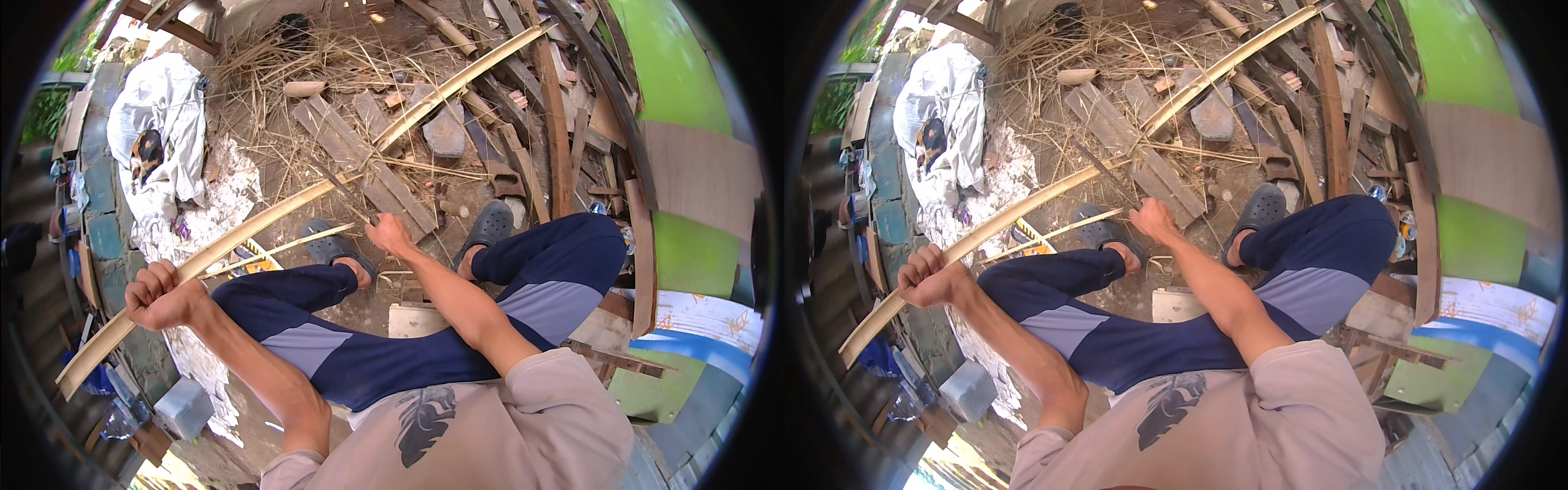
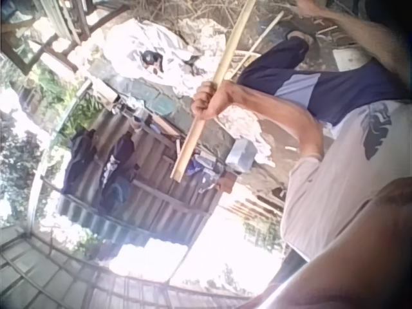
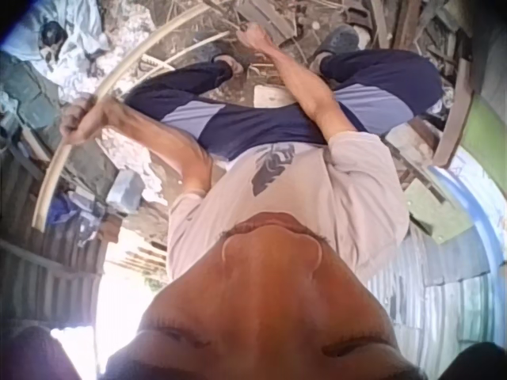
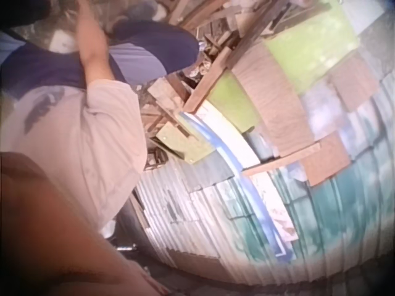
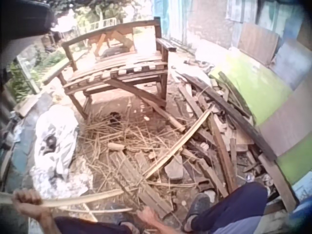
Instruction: The person sits on the ground and uses a machete to shave thin strips from a bamboo stick, repeatedly scraping the blade along the stick to remove material. The person then places the finished bamboo strip onto a nearby wooden rack.
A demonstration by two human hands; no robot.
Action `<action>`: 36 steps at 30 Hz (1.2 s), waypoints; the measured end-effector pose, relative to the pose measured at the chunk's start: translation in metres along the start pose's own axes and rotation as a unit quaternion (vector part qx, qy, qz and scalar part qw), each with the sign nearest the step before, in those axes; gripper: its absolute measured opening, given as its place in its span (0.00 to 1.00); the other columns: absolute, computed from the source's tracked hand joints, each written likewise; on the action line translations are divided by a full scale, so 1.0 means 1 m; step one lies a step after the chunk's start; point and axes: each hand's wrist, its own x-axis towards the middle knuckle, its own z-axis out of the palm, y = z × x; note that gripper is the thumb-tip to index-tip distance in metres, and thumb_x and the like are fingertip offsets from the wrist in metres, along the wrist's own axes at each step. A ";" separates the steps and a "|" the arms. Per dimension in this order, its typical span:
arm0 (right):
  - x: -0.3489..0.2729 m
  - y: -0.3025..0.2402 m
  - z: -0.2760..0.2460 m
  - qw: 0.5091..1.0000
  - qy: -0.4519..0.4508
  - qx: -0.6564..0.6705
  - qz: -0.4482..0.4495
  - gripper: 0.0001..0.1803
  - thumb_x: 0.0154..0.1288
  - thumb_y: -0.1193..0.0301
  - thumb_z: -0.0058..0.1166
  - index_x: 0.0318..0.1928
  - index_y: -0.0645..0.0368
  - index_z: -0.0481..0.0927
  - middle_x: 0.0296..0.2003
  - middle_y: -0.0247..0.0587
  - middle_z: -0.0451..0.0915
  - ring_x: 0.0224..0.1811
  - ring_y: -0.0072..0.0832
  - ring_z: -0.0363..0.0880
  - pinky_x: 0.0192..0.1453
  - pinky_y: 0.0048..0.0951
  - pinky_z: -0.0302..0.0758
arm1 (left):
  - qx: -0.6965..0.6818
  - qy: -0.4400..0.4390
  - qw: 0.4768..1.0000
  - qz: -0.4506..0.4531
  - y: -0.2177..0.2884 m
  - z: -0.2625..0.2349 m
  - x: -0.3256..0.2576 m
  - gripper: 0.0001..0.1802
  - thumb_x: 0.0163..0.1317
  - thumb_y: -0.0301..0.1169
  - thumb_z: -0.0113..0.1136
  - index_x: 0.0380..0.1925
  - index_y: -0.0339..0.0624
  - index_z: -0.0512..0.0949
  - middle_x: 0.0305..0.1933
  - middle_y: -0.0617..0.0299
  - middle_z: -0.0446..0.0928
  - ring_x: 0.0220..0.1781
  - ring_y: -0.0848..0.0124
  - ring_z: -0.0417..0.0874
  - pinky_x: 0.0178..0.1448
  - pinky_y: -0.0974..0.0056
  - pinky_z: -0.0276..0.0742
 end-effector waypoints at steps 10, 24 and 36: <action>-0.020 -0.011 0.008 0.997 0.034 -0.008 -0.062 0.19 0.57 0.58 0.56 0.39 0.62 0.82 0.34 0.64 0.82 0.43 0.58 0.81 0.50 0.51 0.76 | 0.000 -0.011 1.000 0.001 0.001 -0.002 0.002 0.19 0.59 0.35 0.39 0.13 0.55 0.46 0.13 0.71 0.43 0.17 0.77 0.39 0.22 0.67 0.35; 0.007 0.030 -0.007 0.996 0.014 -0.062 0.056 0.21 0.58 0.60 0.55 0.44 0.66 0.82 0.36 0.65 0.82 0.42 0.57 0.83 0.49 0.48 0.78 | -0.008 -0.007 1.000 -0.010 0.002 -0.001 0.002 0.19 0.60 0.36 0.39 0.13 0.55 0.47 0.13 0.71 0.43 0.16 0.77 0.40 0.21 0.67 0.36; 0.001 -0.002 0.008 0.999 0.015 0.005 -0.037 0.20 0.56 0.57 0.55 0.38 0.63 0.82 0.33 0.63 0.82 0.41 0.58 0.81 0.48 0.50 0.77 | -0.010 -0.017 1.000 -0.015 0.000 -0.005 0.006 0.20 0.61 0.38 0.41 0.13 0.55 0.48 0.13 0.71 0.44 0.16 0.77 0.41 0.22 0.68 0.37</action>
